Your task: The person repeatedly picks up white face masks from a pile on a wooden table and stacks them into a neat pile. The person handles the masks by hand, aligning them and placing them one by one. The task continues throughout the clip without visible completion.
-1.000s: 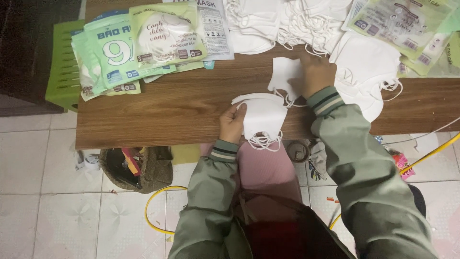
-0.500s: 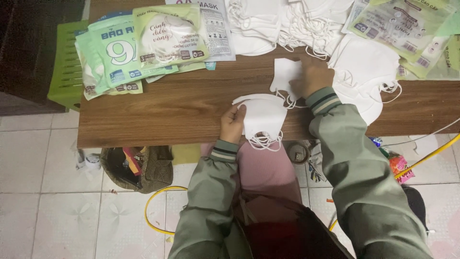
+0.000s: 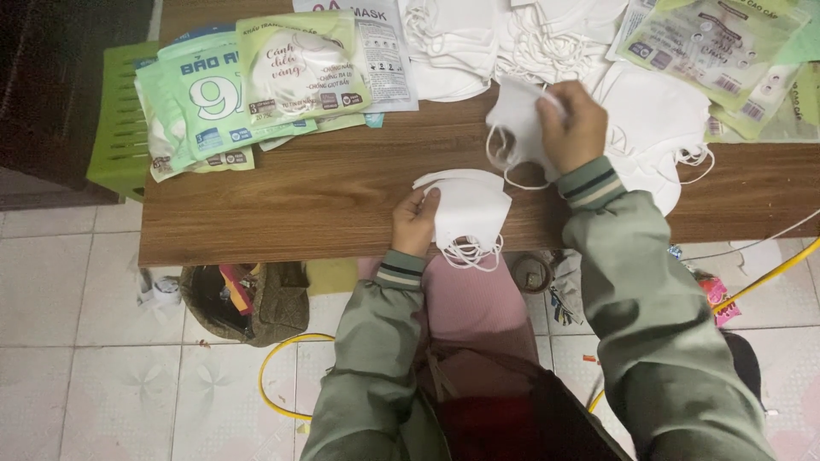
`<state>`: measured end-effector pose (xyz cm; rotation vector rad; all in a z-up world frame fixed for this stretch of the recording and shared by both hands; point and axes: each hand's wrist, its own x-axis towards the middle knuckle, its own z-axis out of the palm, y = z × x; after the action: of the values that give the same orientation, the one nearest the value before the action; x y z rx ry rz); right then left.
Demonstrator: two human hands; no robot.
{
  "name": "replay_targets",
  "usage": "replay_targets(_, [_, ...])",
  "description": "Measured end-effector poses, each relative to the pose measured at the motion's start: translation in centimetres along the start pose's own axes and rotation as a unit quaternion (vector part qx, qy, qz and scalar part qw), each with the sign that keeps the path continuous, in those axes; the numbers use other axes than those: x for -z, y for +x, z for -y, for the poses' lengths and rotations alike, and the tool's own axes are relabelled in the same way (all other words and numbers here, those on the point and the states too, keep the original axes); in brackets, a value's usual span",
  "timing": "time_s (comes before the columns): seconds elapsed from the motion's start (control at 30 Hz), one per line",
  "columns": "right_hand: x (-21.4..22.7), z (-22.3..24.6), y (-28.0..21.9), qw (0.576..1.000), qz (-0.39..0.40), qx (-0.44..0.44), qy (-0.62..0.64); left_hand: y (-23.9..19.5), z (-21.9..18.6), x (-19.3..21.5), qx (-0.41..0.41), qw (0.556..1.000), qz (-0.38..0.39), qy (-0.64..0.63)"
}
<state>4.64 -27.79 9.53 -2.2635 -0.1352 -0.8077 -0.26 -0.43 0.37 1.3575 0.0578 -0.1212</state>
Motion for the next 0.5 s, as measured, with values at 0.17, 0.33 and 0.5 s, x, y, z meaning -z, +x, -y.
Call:
replay_targets(0.17, [2.6,4.2,0.7,0.974,0.076,-0.103,0.185,-0.3,-0.8,-0.1,0.025,1.0,-0.005,-0.008])
replay_targets(0.33, [0.6,5.2,-2.4,0.938,0.224,-0.172,0.2,0.2,0.4,0.5,0.023,1.0,0.008,0.003])
replay_targets(0.5, [-1.6,5.6,-4.5,0.904,0.31,-0.209,0.206,0.9,1.7,1.0,0.022,0.999,0.029,-0.021])
